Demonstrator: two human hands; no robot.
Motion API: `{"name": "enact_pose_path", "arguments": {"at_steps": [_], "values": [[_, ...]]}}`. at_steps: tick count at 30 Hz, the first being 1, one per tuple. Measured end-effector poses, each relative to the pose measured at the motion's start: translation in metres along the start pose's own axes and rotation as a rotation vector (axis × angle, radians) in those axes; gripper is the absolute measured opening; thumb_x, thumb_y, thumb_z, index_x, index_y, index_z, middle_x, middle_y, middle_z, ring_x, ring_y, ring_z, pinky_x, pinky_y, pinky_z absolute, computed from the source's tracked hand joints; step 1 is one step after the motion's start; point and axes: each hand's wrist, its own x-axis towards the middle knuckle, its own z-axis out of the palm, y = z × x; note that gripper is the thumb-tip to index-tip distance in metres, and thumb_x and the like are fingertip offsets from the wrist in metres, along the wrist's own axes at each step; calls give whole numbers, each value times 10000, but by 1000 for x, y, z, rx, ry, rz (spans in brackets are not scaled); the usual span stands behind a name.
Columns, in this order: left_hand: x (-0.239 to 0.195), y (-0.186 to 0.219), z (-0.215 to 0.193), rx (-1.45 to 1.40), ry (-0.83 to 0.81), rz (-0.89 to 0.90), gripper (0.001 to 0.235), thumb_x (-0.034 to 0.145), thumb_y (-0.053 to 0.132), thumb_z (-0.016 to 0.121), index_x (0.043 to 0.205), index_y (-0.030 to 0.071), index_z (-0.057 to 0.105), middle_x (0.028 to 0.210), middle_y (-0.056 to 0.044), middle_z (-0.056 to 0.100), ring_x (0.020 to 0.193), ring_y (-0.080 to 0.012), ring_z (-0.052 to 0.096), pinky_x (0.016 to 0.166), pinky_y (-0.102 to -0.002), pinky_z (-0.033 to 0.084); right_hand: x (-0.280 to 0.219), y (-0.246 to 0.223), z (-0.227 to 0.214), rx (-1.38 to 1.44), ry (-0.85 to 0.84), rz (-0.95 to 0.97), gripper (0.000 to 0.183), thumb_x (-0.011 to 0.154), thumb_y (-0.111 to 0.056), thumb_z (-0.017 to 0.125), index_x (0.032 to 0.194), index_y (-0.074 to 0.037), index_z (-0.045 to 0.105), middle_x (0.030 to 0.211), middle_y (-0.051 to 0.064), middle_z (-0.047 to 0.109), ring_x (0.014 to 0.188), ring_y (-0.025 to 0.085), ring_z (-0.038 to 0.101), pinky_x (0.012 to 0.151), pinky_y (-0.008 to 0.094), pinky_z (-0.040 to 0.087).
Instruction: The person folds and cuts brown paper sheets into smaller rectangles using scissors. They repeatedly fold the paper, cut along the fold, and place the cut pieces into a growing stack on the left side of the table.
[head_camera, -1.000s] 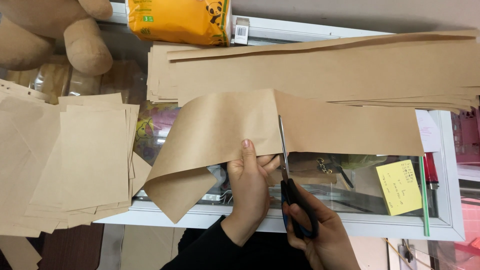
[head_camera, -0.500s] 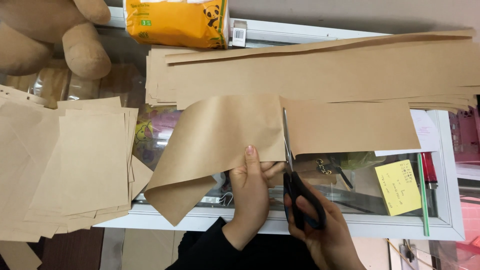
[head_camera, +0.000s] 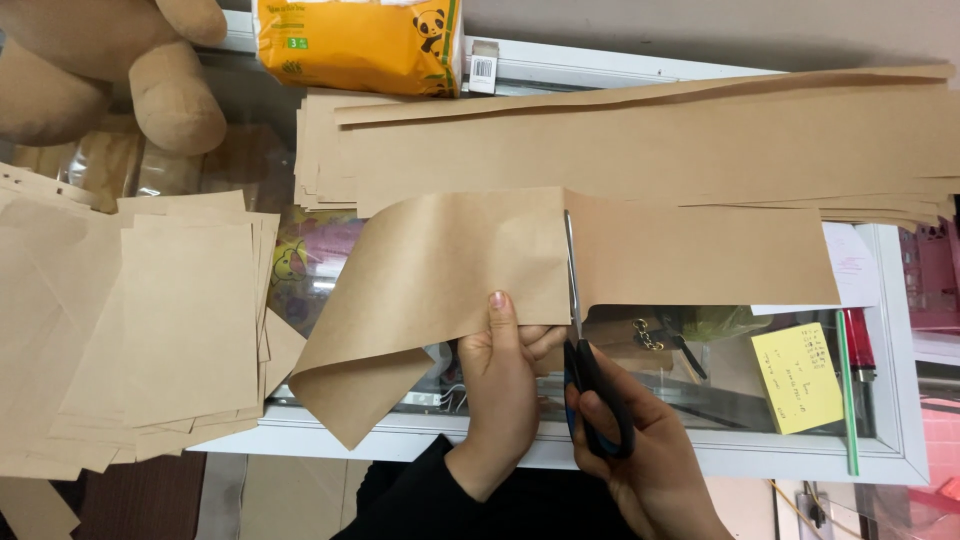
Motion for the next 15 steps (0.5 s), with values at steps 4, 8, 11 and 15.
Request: {"name": "enact_pose_path", "arguments": {"at_steps": [4,8,11,15], "values": [[-3,5,0,-21,-44,42,515,1073,352,449,1061,-55,765,929,-208,817,866,-303,822,830,-416,711,1,-3,2,-34,-2,-9,622,882,-44,693,1500,-109,683,955,240,687,693,209,537,472,246,318],[-2,0,-3,-17,-79,79,513,1075,347,441,1073,-58,756,949,-215,823,866,-292,820,857,-417,711,7,-6,4,-8,-106,-130,588,909,-59,650,1492,12,627,934,272,638,644,267,517,415,294,278],[-3,2,-3,-53,-114,107,476,1081,334,434,1109,-35,734,1027,-186,817,929,-310,822,871,-457,714,9,-13,8,-4,-128,-107,610,893,-104,681,1491,3,626,919,223,662,635,225,516,423,285,258],[-2,5,-3,-54,-83,73,485,1067,334,443,1164,-50,723,1052,-225,821,928,-333,822,879,-463,706,10,-16,12,-25,-152,-101,481,905,-94,695,1363,49,661,886,191,646,622,199,506,410,267,263]]}}
